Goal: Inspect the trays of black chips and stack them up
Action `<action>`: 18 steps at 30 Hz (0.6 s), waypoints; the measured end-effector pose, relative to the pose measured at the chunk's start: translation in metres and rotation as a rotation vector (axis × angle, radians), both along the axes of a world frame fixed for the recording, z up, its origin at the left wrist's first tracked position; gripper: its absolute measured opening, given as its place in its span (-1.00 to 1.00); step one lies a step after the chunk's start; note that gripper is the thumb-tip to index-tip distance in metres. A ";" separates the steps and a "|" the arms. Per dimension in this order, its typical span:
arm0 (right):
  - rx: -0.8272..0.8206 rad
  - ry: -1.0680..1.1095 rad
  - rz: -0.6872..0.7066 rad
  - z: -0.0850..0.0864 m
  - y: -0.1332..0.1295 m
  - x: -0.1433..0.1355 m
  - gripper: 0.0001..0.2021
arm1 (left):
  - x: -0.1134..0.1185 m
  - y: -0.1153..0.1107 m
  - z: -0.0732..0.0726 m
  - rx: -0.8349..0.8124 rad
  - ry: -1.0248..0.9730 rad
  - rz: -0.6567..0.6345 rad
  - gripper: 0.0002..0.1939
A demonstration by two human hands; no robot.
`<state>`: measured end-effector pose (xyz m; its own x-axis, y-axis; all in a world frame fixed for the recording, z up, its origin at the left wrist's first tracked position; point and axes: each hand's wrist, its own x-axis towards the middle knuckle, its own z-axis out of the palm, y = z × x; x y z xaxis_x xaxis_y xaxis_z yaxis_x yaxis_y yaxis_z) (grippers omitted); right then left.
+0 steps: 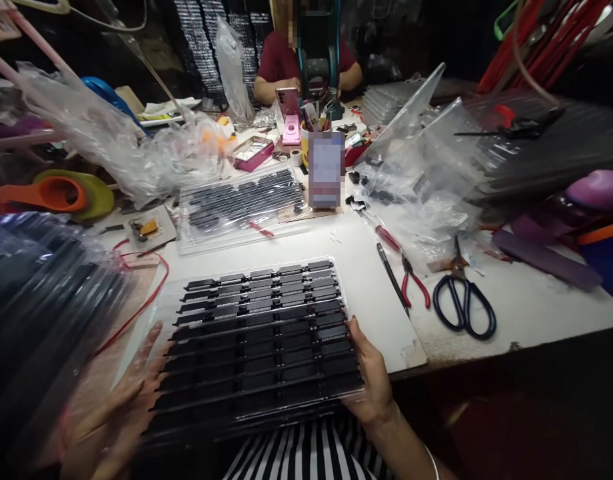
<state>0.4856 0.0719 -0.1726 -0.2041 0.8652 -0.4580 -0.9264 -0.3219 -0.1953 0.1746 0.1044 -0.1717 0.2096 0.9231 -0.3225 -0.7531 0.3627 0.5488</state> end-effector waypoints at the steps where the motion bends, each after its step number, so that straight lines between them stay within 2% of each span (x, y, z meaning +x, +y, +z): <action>1: -0.002 0.003 -0.001 -0.001 0.000 0.000 -0.82 | -0.002 0.000 -0.002 0.011 -0.024 -0.008 -0.45; 6: 0.003 -0.010 -0.002 -0.004 0.001 -0.001 -0.79 | -0.010 0.003 -0.006 0.019 -0.080 -0.085 -0.41; 11: 0.033 0.005 0.061 -0.005 0.003 0.001 -0.67 | -0.001 0.001 0.000 0.005 -0.037 0.021 -0.44; 13: 0.030 0.012 0.079 -0.003 0.004 0.001 -0.65 | 0.003 0.002 0.001 -0.003 -0.038 0.024 -0.44; 15: 0.022 0.008 0.074 0.000 0.004 0.002 -0.67 | 0.003 0.003 0.001 0.027 -0.094 -0.011 -0.45; 18: 0.024 -0.017 -0.007 0.007 0.004 0.003 -0.69 | -0.004 0.004 -0.003 0.109 -0.246 -0.118 -0.44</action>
<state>0.4886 0.0756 -0.1659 -0.1906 0.8773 -0.4405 -0.9251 -0.3106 -0.2184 0.1703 0.1081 -0.1750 0.3771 0.9141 -0.1489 -0.8245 0.4046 0.3956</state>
